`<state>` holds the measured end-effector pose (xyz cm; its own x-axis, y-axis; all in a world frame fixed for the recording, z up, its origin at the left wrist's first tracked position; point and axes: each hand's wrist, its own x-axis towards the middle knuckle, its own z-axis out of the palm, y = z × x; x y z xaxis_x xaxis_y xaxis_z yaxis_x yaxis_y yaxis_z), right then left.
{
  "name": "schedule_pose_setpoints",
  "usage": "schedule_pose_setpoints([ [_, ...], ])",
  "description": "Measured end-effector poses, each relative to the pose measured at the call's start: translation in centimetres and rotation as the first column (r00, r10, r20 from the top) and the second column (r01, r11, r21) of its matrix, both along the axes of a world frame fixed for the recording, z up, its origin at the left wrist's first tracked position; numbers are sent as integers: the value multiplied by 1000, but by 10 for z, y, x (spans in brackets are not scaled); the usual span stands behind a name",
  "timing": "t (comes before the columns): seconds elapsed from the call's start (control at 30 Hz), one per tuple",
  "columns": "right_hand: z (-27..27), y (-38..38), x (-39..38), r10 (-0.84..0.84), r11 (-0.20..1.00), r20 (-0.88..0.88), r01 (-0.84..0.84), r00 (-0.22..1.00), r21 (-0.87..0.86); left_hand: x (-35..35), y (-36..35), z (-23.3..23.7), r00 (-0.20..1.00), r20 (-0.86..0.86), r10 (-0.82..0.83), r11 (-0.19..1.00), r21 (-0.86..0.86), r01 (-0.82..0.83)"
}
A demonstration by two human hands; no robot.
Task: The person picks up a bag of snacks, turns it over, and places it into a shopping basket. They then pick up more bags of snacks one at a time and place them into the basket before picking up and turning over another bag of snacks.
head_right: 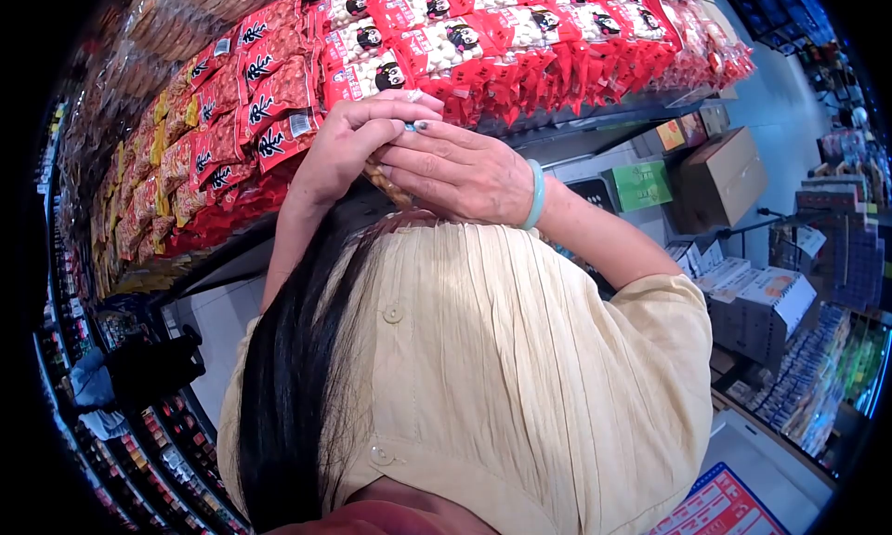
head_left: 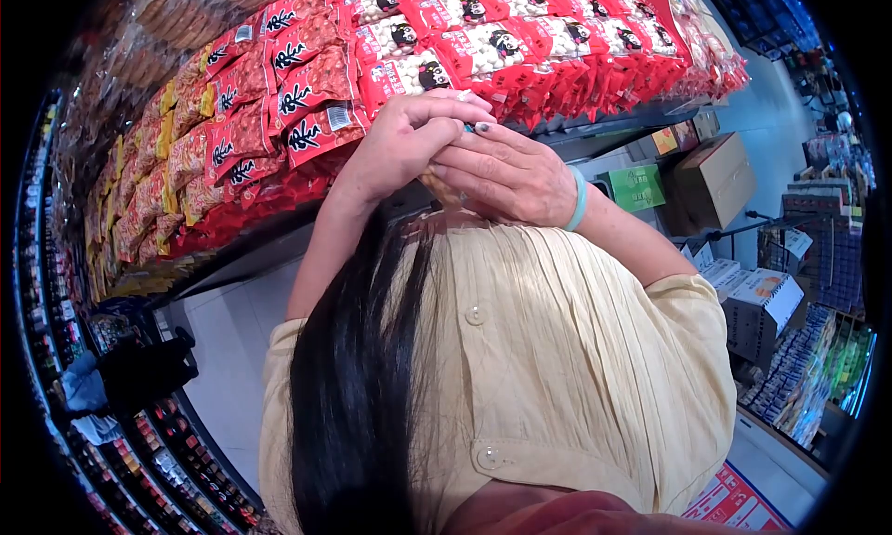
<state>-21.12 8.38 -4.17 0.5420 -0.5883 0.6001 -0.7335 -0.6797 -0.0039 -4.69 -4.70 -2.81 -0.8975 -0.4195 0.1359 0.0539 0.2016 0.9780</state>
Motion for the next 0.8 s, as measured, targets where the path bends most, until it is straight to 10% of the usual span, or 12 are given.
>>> schedule_pose_setpoints([
  [0.8,-5,4,-3,-47,999,-57,48,997,7,-4,-2,-6,997,-64,-39,999,-1,39],
])
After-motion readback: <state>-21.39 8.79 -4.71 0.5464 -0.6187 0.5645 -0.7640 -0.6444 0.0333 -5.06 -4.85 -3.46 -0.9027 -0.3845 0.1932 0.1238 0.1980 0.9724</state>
